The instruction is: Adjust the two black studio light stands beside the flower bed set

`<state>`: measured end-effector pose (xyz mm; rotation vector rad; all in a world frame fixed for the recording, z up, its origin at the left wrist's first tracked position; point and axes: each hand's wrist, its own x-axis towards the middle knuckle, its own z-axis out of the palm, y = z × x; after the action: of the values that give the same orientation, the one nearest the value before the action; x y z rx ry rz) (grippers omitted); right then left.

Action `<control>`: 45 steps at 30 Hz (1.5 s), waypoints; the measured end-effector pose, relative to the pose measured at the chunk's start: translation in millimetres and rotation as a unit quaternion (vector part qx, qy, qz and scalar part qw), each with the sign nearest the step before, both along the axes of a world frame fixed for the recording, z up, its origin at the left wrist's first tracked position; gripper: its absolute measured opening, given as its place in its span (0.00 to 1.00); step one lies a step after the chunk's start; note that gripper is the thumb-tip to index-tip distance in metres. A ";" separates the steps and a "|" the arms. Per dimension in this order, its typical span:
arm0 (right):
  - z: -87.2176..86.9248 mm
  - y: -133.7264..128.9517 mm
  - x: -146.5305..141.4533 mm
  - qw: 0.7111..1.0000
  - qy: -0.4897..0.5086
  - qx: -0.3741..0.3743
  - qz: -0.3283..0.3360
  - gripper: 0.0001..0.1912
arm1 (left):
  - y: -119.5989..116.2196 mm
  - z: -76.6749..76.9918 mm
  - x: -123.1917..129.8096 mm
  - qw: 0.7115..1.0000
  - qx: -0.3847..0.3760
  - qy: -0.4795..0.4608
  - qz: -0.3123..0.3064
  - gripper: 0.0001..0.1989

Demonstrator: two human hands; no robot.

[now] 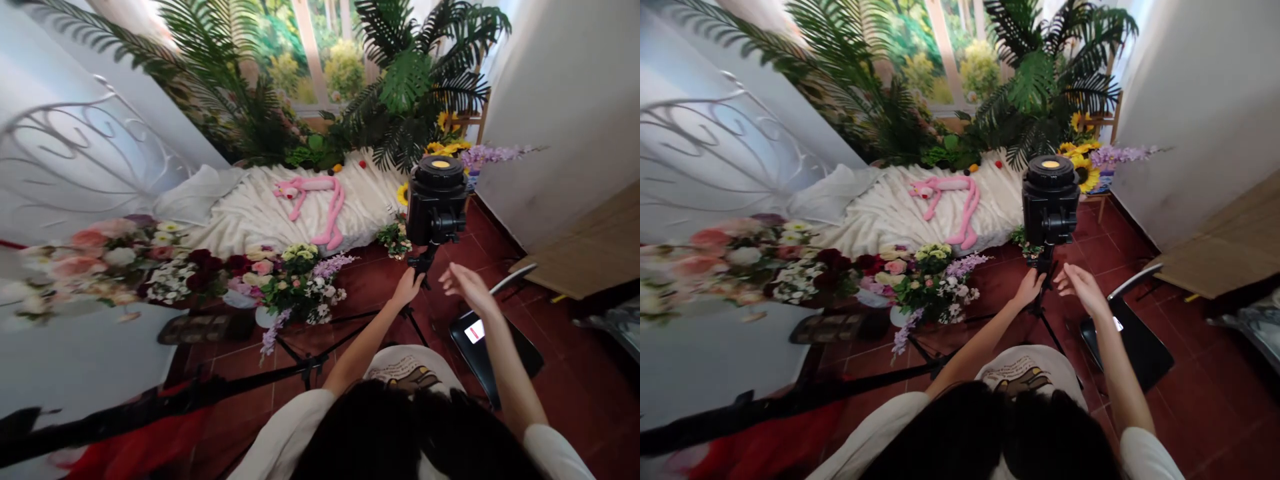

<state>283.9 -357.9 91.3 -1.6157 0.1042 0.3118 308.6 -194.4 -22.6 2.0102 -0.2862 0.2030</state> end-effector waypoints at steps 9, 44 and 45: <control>-67.2 23.9 -8.8 0.959 0.244 0.140 -0.045 0.17 | 0.0 -9.4 8.6 1.000 0.006 0.012 -0.008 0.13; 73.2 56.2 31.1 0.934 -0.312 -0.068 -0.159 0.20 | -5.4 3.0 0.1 0.999 -0.035 0.014 0.002 0.19; 64.6 52.7 25.6 0.939 -0.305 -0.052 -0.151 0.20 | -5.1 2.9 -0.3 0.999 -0.035 0.015 0.000 0.20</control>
<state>309.5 -305.2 155.9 -1.7055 -0.1089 -0.4446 308.3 -199.5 -19.7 1.9422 -0.2571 0.1791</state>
